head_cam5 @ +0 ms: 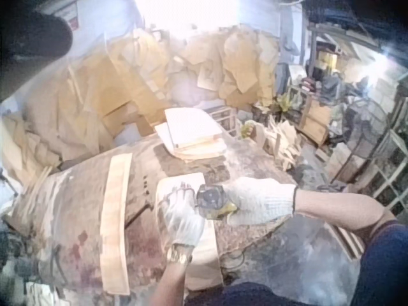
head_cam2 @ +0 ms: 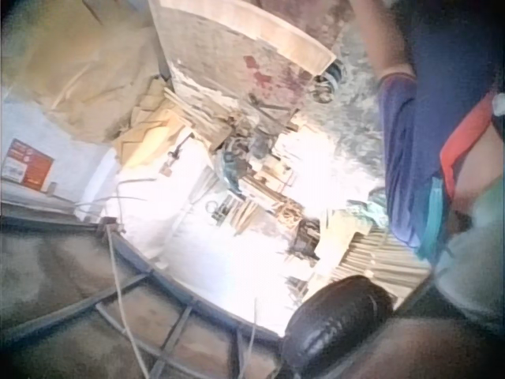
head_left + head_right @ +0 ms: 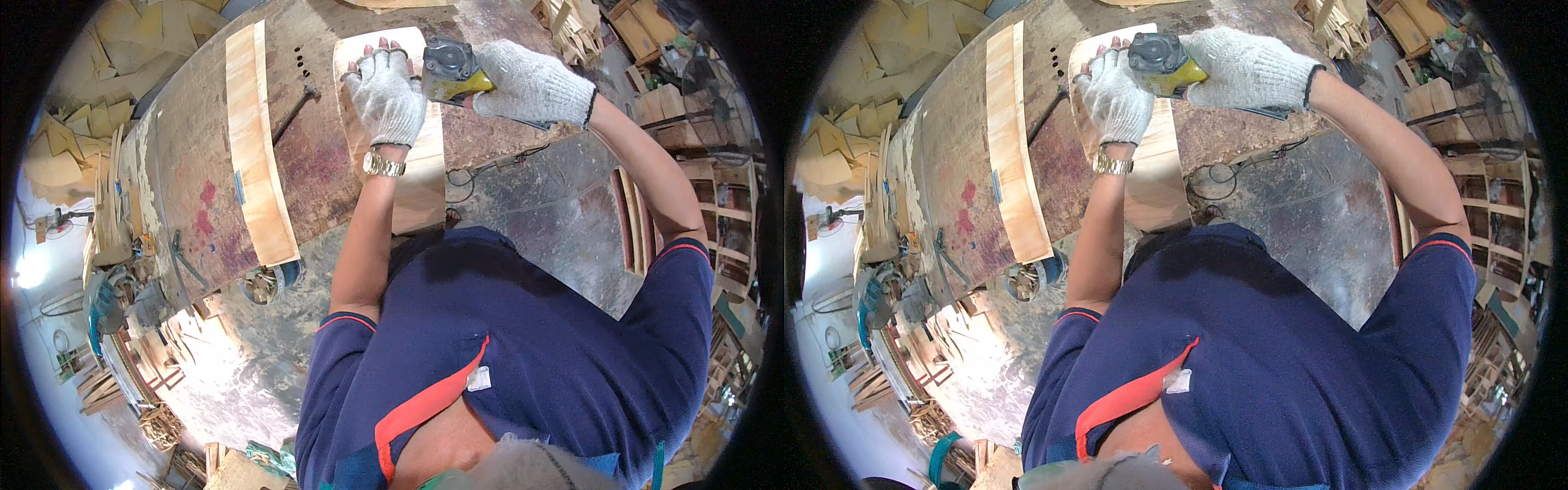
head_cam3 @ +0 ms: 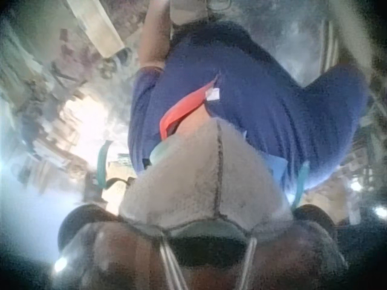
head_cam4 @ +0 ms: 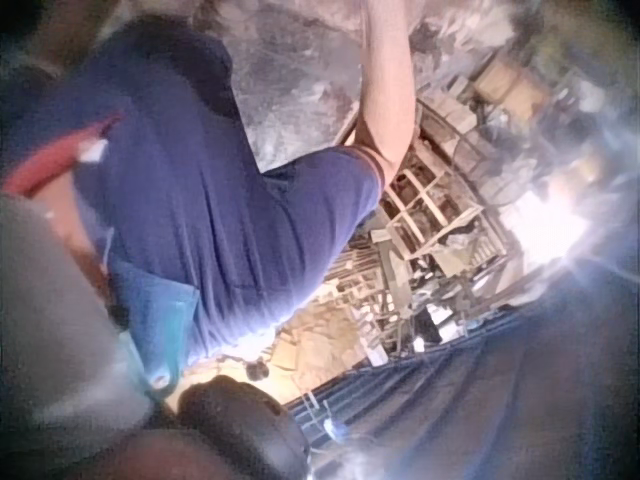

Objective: The person assembles a small wooden box by attaching thin wooden strips to a circular base using a pneumatic nail gun. They repeatedly position strips, fire nails, and rotate the piece to secure each side, then carry the finished box across the workshop.

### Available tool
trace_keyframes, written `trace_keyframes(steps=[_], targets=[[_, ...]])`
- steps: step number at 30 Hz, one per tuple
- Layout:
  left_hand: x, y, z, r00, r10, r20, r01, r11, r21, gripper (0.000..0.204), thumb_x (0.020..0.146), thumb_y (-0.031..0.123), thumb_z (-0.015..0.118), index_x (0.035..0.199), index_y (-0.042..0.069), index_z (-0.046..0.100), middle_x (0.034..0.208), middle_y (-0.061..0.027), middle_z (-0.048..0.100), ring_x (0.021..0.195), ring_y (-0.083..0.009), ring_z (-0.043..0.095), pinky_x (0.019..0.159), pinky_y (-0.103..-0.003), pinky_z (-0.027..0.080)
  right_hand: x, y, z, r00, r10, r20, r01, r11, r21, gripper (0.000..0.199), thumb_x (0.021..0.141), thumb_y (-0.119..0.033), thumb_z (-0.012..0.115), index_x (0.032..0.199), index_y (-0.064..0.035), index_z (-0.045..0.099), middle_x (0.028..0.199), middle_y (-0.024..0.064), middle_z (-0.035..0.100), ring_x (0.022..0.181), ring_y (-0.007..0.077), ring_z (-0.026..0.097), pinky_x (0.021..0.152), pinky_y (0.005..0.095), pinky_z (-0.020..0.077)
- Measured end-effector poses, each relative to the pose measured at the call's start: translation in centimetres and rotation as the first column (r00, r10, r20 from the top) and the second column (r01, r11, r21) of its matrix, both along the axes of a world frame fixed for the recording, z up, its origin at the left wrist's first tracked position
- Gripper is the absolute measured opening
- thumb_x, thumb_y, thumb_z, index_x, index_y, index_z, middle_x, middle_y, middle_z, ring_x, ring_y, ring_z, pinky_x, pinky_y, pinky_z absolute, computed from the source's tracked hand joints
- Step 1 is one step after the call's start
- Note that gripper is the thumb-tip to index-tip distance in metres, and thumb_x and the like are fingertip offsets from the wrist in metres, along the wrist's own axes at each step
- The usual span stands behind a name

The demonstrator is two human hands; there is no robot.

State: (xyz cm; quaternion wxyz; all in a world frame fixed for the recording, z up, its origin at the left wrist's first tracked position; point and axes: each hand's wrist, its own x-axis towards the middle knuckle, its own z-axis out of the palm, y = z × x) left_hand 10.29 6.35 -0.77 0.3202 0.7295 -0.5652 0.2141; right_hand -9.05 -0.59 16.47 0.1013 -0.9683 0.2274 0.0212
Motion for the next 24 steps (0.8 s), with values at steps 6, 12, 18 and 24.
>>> trace_keyframes(steps=[6,12,18,24], targets=[[0.0,-0.2,1.0,0.998,-0.042,-0.045,0.039,0.997,-0.059,0.050,0.085,0.021,0.066,0.133,0.008,0.064,0.138,-0.0129,0.066,0.133,-0.0341,0.057,0.116,-0.051,0.034,0.1,0.4,0.0,0.999,0.045,-0.009,-0.045,0.999,-0.020,0.060,0.088,-0.033,0.076,0.139,-0.0069,0.058,0.117,0.0206,0.071,0.111,0.0382,0.069,0.094,0.0471,0.0582],[-0.5,3.9,0.2,0.922,-0.013,-0.387,0.019,1.000,0.011,0.049,0.082,0.022,0.067,0.128,0.006,0.067,0.133,-0.0157,0.068,0.132,-0.0327,0.059,0.117,-0.052,0.037,1.2,-1.2,0.0,0.997,0.073,0.034,-0.072,0.997,-0.020,0.053,0.088,-0.028,0.074,0.133,-0.0049,0.060,0.113,0.0225,0.072,0.107,0.0401,0.070,0.093,0.0478,0.0578],[-2.8,7.4,-3.9,0.988,-0.149,-0.040,0.143,0.982,-0.119,0.043,0.087,0.020,0.068,0.127,0.005,0.068,0.137,-0.0133,0.065,0.138,-0.0335,0.055,0.123,-0.055,0.032,3.9,-2.5,0.8,0.996,0.078,-0.049,-0.079,0.997,-0.021,0.050,0.087,-0.032,0.074,0.124,0.0003,0.064,0.107,0.0248,0.072,0.102,0.0399,0.071,0.088,0.0481,0.0577],[-2.7,6.5,-4.3,0.995,-0.097,-0.010,0.093,0.974,-0.208,0.029,0.083,0.019,0.079,0.110,0.009,0.074,0.113,-0.0084,0.068,0.113,-0.0311,0.064,0.111,-0.053,0.045,9.0,-1.5,0.5,0.976,0.203,0.074,-0.205,0.978,0.031,0.051,0.088,-0.039,0.075,0.118,0.0016,0.066,0.101,0.0248,0.073,0.096,0.0411,0.071,0.085,0.0466,0.0577]])
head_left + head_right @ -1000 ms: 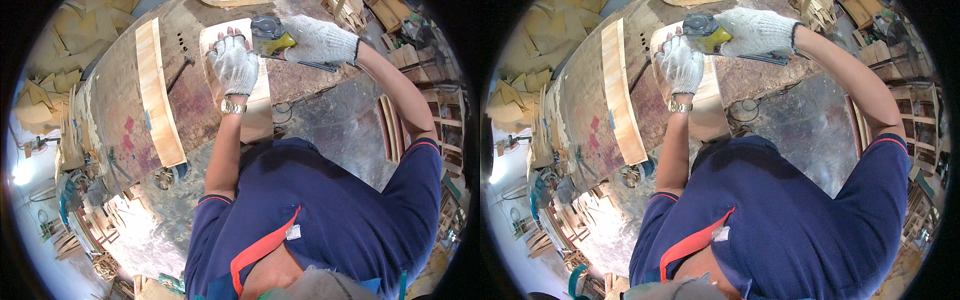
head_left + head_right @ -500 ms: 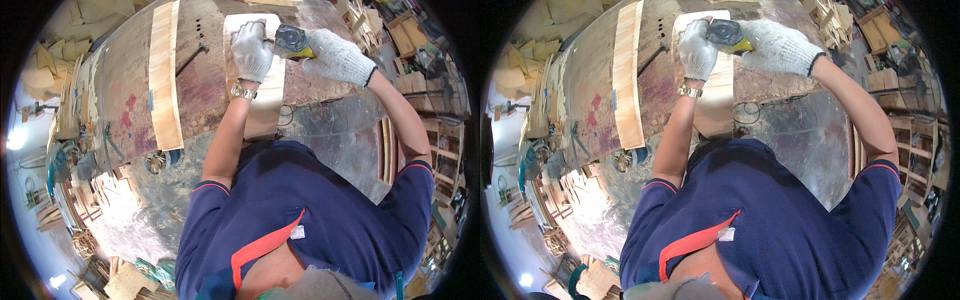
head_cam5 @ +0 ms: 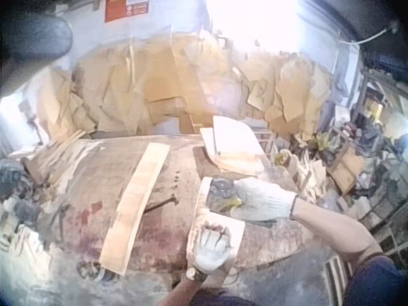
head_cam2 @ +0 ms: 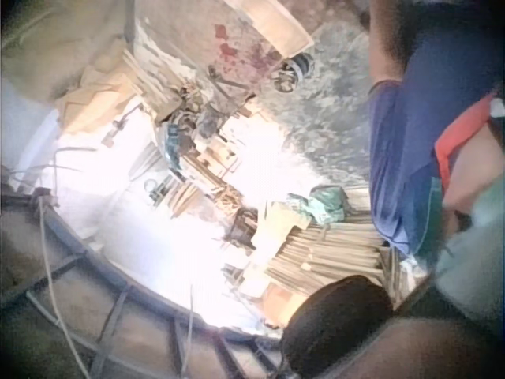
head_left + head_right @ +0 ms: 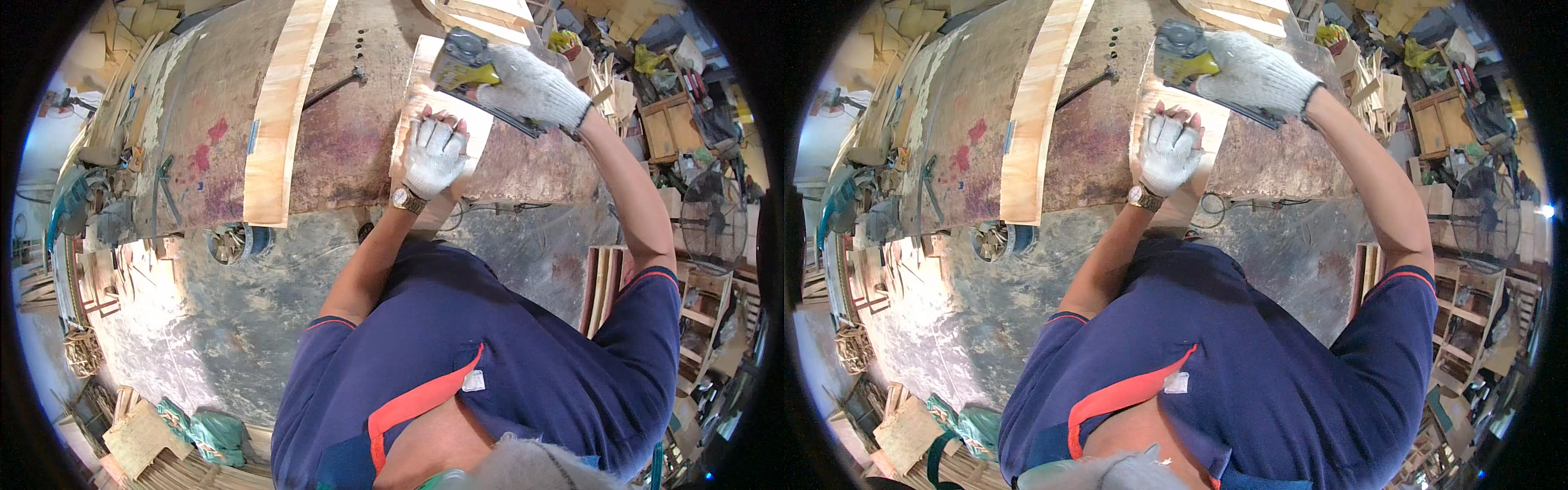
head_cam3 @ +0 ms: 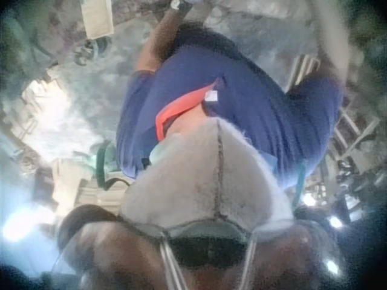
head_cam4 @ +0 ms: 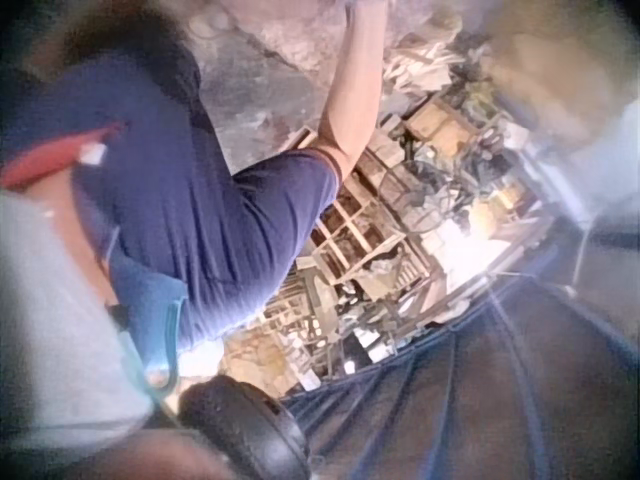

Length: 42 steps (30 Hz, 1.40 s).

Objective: The person assembles a small wooden box by attaching thin wooden strips to a circular base using a pneumatic nail gun. They repeatedly position strips, fire nails, and rotate the piece to secure each side, then carry the finished box across the workshop.

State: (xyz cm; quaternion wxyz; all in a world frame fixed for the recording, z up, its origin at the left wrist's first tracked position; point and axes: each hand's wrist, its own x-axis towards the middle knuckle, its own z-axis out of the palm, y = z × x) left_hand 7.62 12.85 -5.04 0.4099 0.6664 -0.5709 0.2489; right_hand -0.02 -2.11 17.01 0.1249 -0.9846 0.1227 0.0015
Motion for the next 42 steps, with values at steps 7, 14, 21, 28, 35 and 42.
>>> trace_keyframes(steps=[7,14,21,28,35,42], targets=[[0.1,-0.7,-0.1,1.000,-0.002,-0.004,0.001,0.995,-0.101,0.019,0.085,0.017,0.080,0.101,0.010,0.073,0.108,-0.0068,0.069,0.109,-0.0274,0.067,0.109,-0.051,0.047,1.6,0.4,-0.1,0.997,0.065,-0.047,-0.070,0.992,-0.107,0.048,0.090,-0.036,0.074,0.117,0.0028,0.065,0.101,0.0247,0.072,0.096,0.0400,0.072,0.083,0.0456,0.0582],[0.0,-0.6,-0.1,1.000,0.000,-0.020,-0.001,0.997,-0.080,0.023,0.084,0.018,0.081,0.104,0.010,0.074,0.110,-0.0084,0.070,0.110,-0.0300,0.067,0.110,-0.053,0.047,-2.0,-1.9,0.2,0.991,-0.011,-0.133,-0.004,0.994,-0.111,0.048,0.090,-0.035,0.074,0.119,0.0017,0.064,0.104,0.0251,0.072,0.099,0.0393,0.072,0.086,0.0461,0.0589],[0.7,-1.8,0.6,1.000,0.008,-0.021,-0.010,0.998,-0.065,0.024,0.081,0.017,0.080,0.103,0.010,0.074,0.109,-0.0085,0.071,0.110,-0.0305,0.067,0.111,-0.052,0.047,-5.4,-4.2,-1.5,0.997,-0.048,-0.055,0.040,0.989,-0.141,0.047,0.090,-0.034,0.073,0.122,-0.0004,0.065,0.106,0.0242,0.072,0.103,0.0386,0.071,0.089,0.0459,0.0584],[1.7,-2.5,2.2,0.998,-0.042,-0.056,0.044,0.998,0.036,0.030,0.077,0.017,0.076,0.106,0.009,0.070,0.112,-0.0112,0.067,0.112,-0.0332,0.063,0.110,-0.051,0.045,-6.1,-2.1,0.5,0.950,-0.249,-0.188,0.270,0.958,0.097,0.044,0.092,-0.028,0.073,0.127,-0.0018,0.065,0.092,0.0174,0.075,0.075,0.0251,0.074,0.070,0.0393,0.0608],[2.4,-4.0,3.1,0.994,-0.064,-0.089,0.068,0.997,0.047,0.024,0.079,0.017,0.074,0.101,0.008,0.070,0.108,-0.0124,0.066,0.113,-0.0355,0.060,0.104,-0.051,0.046,-6.3,-2.2,0.0,0.964,-0.236,-0.123,0.250,0.962,0.112,0.041,0.092,-0.026,0.073,0.124,-0.0020,0.067,0.095,0.0172,0.076,0.079,0.0261,0.074,0.074,0.0395,0.0604],[3.4,-6.4,4.4,0.998,-0.029,-0.048,0.031,0.998,0.048,0.019,0.075,0.017,0.074,0.092,0.010,0.069,0.104,-0.0108,0.064,0.112,-0.0334,0.059,0.097,-0.048,0.048,-7.0,-2.7,-2.1,0.960,-0.269,-0.082,0.272,0.961,0.038,0.044,0.089,-0.029,0.075,0.123,-0.0027,0.068,0.106,0.0215,0.075,0.098,0.0370,0.073,0.089,0.0448,0.0582]])
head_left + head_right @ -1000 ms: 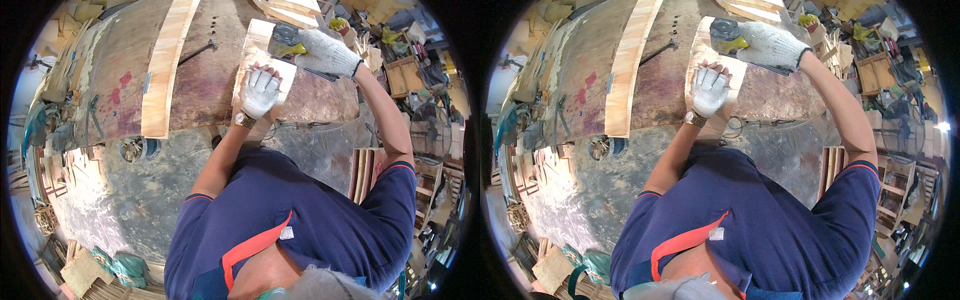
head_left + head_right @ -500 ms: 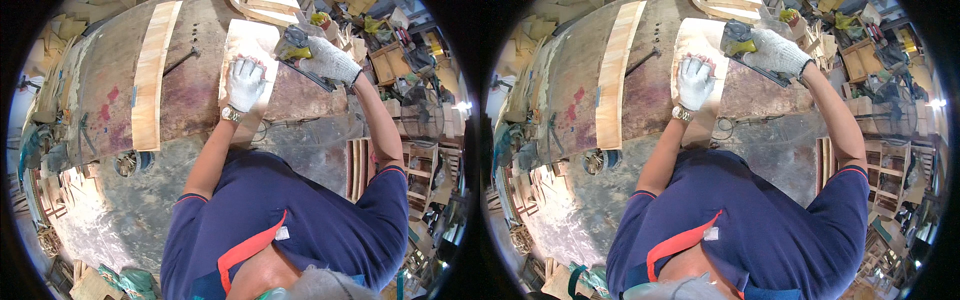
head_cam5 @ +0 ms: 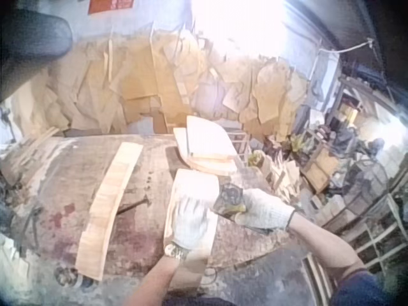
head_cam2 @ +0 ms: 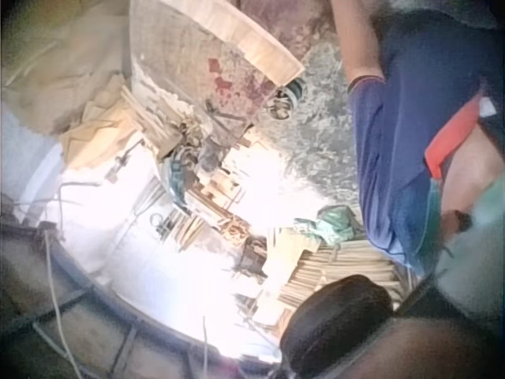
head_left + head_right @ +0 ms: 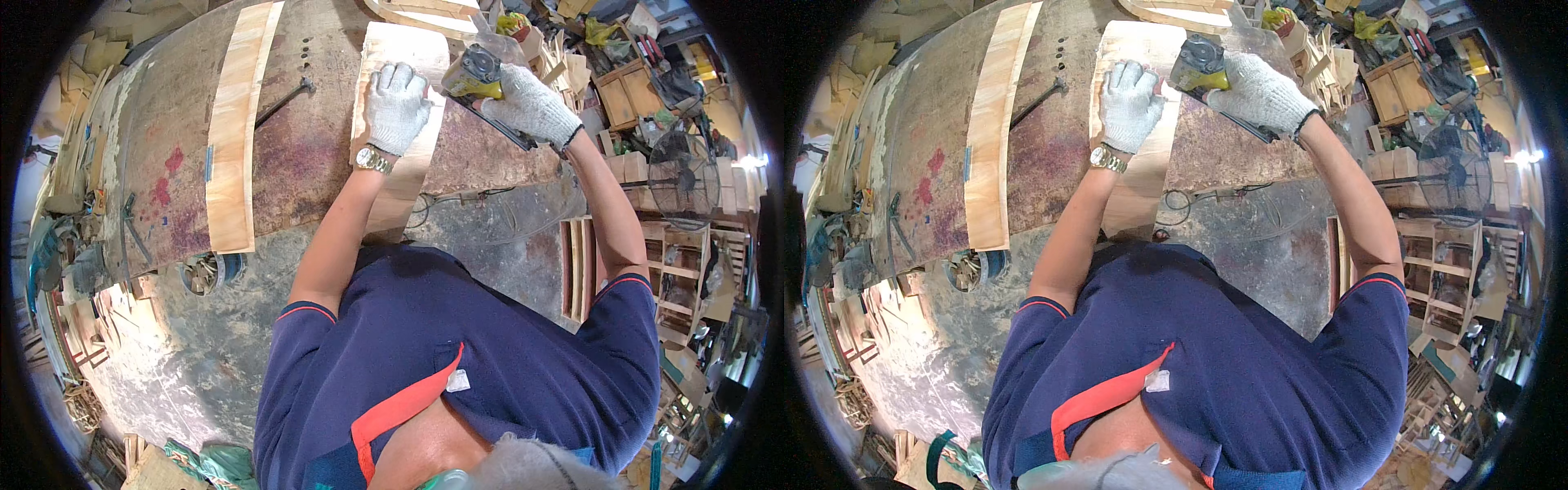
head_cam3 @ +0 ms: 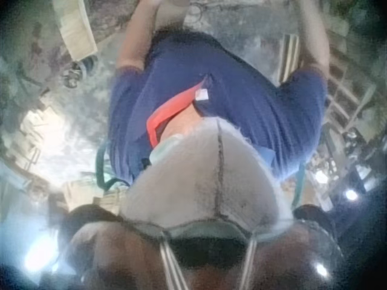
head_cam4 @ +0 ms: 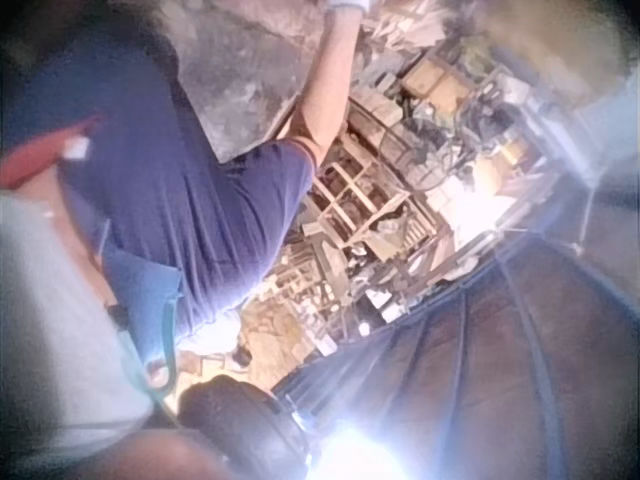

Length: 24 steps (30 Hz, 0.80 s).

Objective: The person assembles a small wooden box by attaching thin wooden strips to a circular base using a pneumatic nail gun. They repeatedly position strips, fire nails, and rotate the piece to secure each side, then carry the finished box across the workshop.

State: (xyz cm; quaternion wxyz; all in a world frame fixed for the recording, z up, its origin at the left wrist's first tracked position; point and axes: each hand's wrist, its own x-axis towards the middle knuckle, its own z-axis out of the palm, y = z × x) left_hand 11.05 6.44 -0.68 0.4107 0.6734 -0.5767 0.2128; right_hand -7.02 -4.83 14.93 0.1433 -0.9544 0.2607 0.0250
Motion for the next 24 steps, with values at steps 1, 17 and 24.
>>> trace_keyframes(steps=[1,17,24], targets=[[0.1,-0.2,0.2,1.000,-0.006,-0.007,0.006,1.000,0.006,0.018,0.075,0.017,0.074,0.091,0.010,0.069,0.104,-0.0106,0.064,0.112,-0.0330,0.059,0.096,-0.048,0.048,0.0,0.0,-0.2,1.000,0.014,0.021,-0.013,1.000,-0.014,0.045,0.089,-0.030,0.075,0.124,-0.0026,0.068,0.106,0.0221,0.075,0.098,0.0375,0.073,0.089,0.0452,0.0582],[2.4,-3.8,1.5,1.000,0.002,-0.023,-0.002,1.000,-0.018,0.009,0.079,0.015,0.073,0.086,0.009,0.071,0.098,-0.0095,0.063,0.101,-0.0313,0.061,0.088,-0.045,0.051,-0.2,-0.2,-2.3,0.996,-0.067,0.061,0.071,0.995,-0.073,0.045,0.088,-0.035,0.079,0.105,0.0051,0.070,0.091,0.0257,0.072,0.089,0.0393,0.074,0.076,0.0455,0.0577],[2.7,-4.9,1.5,1.000,0.027,-0.006,-0.027,0.999,-0.031,0.011,0.081,0.017,0.075,0.087,0.009,0.071,0.096,-0.0095,0.063,0.102,-0.0311,0.062,0.088,-0.046,0.050,-0.4,-0.2,-2.8,0.994,-0.028,0.101,0.035,0.997,-0.067,0.047,0.087,-0.034,0.080,0.106,0.0065,0.068,0.087,0.0260,0.071,0.085,0.0407,0.073,0.075,0.0460,0.0574]])
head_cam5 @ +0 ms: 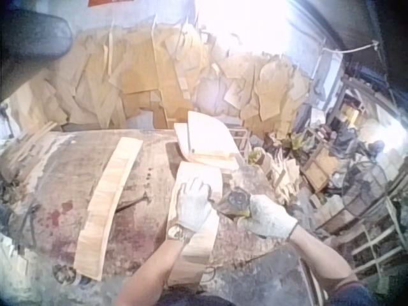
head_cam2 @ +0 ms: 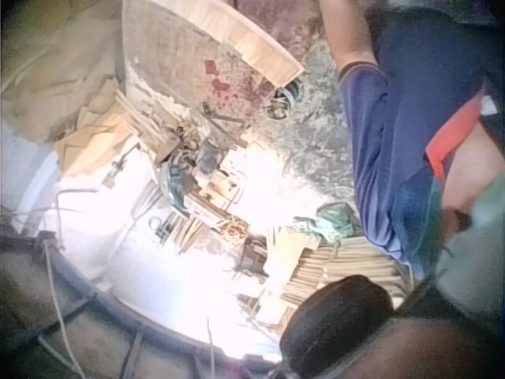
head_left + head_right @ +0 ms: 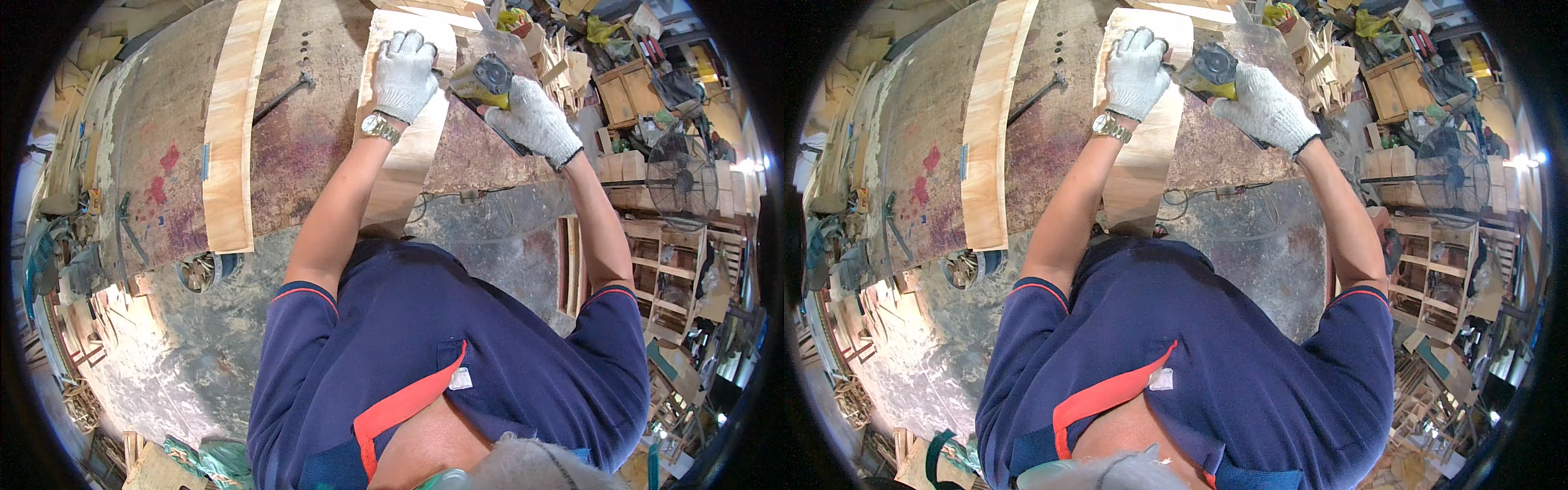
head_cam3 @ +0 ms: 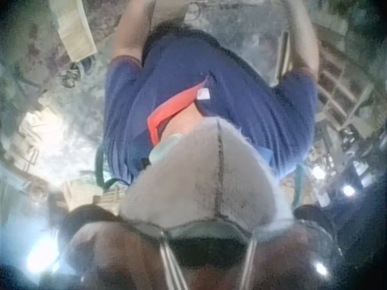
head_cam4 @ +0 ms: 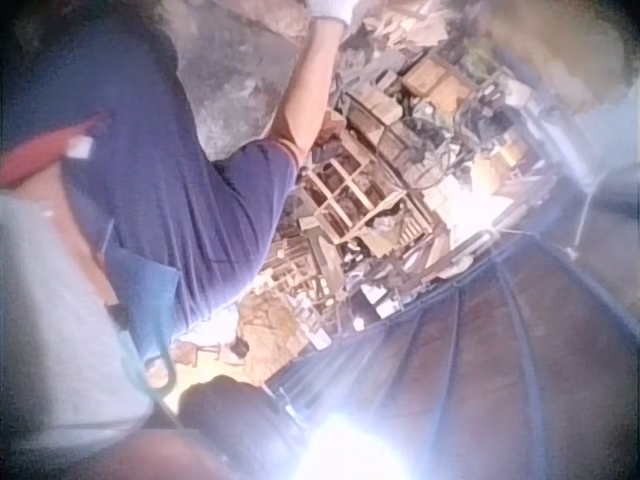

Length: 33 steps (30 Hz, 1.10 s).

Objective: The person assembles a small wooden box by attaching thin wooden strips to a circular base using a pneumatic nail gun. They repeatedly position strips, fire nails, and rotate the piece to secure each side, then carry the finished box across the workshop.

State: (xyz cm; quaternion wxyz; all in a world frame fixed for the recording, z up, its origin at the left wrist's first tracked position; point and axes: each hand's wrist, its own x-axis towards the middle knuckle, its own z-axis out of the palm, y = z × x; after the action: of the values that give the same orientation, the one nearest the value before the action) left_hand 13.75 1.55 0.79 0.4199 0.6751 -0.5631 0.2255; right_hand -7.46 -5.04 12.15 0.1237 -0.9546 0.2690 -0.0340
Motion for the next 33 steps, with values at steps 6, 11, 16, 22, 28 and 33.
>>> trace_keyframes(steps=[6,11,16,22,28,33], targets=[[0.6,-0.3,0.6,0.997,-0.068,-0.032,0.069,0.997,0.034,0.016,0.083,0.021,0.074,0.092,0.008,0.072,0.100,-0.0107,0.064,0.104,-0.0311,0.063,0.093,-0.045,0.049,0.1,0.2,-0.2,1.000,0.008,0.015,-0.007,0.999,-0.052,0.044,0.087,-0.032,0.079,0.110,0.0038,0.068,0.089,0.0260,0.072,0.088,0.0408,0.073,0.078,0.0457,0.0573],[0.8,3.7,-0.5,0.995,0.100,-0.018,-0.102,0.982,-0.158,0.043,0.088,0.031,0.076,0.122,0.005,0.069,0.119,-0.0167,0.068,0.115,-0.0344,0.063,0.098,-0.045,0.050,0.5,0.8,0.9,1.000,0.014,0.028,-0.016,0.999,0.043,0.039,0.088,-0.027,0.076,0.113,0.0021,0.069,0.095,0.0264,0.073,0.093,0.0414,0.072,0.082,0.0465,0.0568],[-1.1,8.6,-3.7,0.677,0.144,-0.721,-0.060,0.988,0.141,0.077,0.089,0.043,0.078,0.145,-0.003,0.053,0.133,-0.0261,0.065,0.123,-0.0403,0.063,0.104,-0.047,0.050,1.5,2.5,3.0,0.996,-0.086,-0.037,0.092,0.967,0.239,0.043,0.085,-0.019,0.078,0.122,0.0009,0.069,0.096,0.0212,0.076,0.089,0.0326,0.074,0.083,0.0427,0.0570],[-2.6,10.6,-4.5,0.441,-0.013,-0.897,0.003,1.000,-0.013,0.079,0.085,0.042,0.084,0.144,-0.002,0.054,0.128,-0.0238,0.069,0.118,-0.0350,0.068,0.099,-0.041,0.052,6.2,2.5,3.4,0.983,-0.135,0.124,0.055,0.865,0.500,0.030,0.093,-0.003,0.067,0.123,0.0043,0.066,0.096,0.0126,0.075,0.060,0.0060,0.057,0.053,0.0243,0.0479],[-3.1,11.3,-4.8,0.374,-0.072,-0.925,0.015,0.997,-0.072,0.070,0.084,0.028,0.085,0.139,-0.003,0.056,0.121,-0.0211,0.071,0.113,-0.0328,0.070,0.093,-0.039,0.054,10.3,2.5,3.7,0.988,-0.120,0.098,0.047,0.831,0.555,0.034,0.093,0.005,0.058,0.126,0.0092,0.061,0.104,0.0184,0.076,0.058,0.0080,0.058,0.053,0.0223,0.0485],[-3.1,11.2,-4.9,0.420,-0.043,-0.906,-0.016,0.998,-0.055,0.067,0.083,0.027,0.085,0.136,-0.002,0.058,0.116,-0.0220,0.070,0.106,-0.0374,0.071,0.089,-0.041,0.056,11.4,3.4,4.3,0.992,-0.128,0.015,0.106,0.874,0.473,0.032,0.094,0.004,0.059,0.126,0.0064,0.062,0.107,0.0162,0.076,0.060,0.0087,0.058,0.053,0.0229,0.0477]])
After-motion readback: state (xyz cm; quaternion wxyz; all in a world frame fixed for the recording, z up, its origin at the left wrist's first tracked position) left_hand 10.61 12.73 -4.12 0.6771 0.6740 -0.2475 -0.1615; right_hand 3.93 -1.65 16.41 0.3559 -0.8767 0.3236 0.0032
